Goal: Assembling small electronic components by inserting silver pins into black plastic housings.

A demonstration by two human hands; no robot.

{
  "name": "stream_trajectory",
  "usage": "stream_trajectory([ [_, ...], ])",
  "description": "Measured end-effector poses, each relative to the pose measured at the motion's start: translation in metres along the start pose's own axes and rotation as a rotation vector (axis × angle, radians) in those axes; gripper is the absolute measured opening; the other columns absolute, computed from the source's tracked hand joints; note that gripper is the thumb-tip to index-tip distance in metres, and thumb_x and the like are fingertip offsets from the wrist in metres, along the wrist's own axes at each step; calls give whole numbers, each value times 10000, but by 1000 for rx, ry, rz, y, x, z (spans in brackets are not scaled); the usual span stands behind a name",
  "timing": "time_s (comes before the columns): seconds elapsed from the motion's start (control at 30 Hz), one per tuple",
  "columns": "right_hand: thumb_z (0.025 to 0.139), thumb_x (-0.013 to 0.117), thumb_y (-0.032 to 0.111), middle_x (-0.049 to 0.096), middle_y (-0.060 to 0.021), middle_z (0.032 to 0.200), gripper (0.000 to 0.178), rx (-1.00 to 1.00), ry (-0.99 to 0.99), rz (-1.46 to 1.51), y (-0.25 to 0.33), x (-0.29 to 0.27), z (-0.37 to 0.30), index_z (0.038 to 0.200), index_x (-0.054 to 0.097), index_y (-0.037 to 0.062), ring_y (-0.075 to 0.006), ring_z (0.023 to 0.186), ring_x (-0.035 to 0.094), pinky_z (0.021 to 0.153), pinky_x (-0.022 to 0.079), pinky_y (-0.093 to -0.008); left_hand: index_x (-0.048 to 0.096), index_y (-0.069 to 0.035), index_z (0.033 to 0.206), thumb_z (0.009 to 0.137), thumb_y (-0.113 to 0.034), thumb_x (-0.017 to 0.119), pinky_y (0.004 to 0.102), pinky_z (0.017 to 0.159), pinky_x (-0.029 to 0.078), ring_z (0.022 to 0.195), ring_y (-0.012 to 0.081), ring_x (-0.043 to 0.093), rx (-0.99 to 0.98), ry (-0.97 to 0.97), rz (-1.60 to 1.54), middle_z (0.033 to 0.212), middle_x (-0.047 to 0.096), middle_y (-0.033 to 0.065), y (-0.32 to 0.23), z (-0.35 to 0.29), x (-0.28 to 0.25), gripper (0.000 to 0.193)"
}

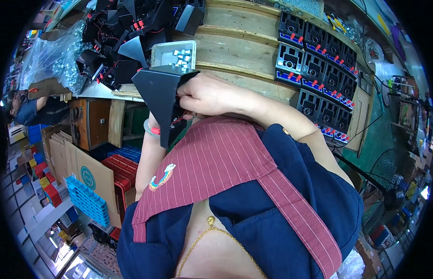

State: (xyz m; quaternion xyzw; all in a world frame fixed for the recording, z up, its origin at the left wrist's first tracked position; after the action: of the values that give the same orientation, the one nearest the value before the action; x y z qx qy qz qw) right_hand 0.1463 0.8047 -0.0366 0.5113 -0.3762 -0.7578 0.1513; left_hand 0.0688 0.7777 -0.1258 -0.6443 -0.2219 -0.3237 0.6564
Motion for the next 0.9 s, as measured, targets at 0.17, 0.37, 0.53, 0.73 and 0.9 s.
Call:
stream_trajectory([
  [0.17,806,498,187,654,-131,628,279,86,116,-6,-7,11,-3,702,642,-28,-278,629,657,644,523,-352,512,-91,1256,943,-611,364,383,856,523,997,218,610,-176,-111,195,1144,602,77,10,-4,-23,625],
  [0.37,891,568,181,677,-73,836,232,40,-57,410,-33,17,14,985,617,-26,-169,751,656,684,528,-312,434,-89,1344,933,-590,413,408,950,476,1123,250,561,27,-205,73,1252,561,96,-5,0,-31,648],
  [0.53,926,582,159,563,46,829,178,329,-288,795,-111,9,16,1063,529,59,-52,717,527,600,432,-213,467,-71,1302,936,-424,558,427,937,495,1068,233,592,352,-230,-102,1133,602,101,-29,-5,-46,517],
  [0.73,817,633,150,573,-102,692,182,-190,-216,-299,-12,34,41,943,512,99,-316,647,609,556,470,-410,514,-62,1168,916,-205,633,291,786,513,892,142,613,349,-514,28,1018,618,49,-19,-12,-73,313],
  [0.9,822,618,118,587,-108,724,115,-435,5,-79,25,73,63,885,532,78,-306,716,624,593,490,-413,489,-42,1203,910,-116,613,300,805,515,927,161,617,300,-515,15,1073,611,74,-29,-33,-116,327],
])
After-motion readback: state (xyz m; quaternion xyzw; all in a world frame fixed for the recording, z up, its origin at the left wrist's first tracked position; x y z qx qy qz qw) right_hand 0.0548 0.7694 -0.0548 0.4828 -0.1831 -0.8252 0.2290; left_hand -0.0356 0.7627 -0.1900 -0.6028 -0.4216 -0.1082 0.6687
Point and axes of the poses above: each hand's wrist, its own z-axis towards the middle knuckle, its own x-axis out of the palm, y = z × x, the point moved 9 cm from there along z, towards the middle knuckle
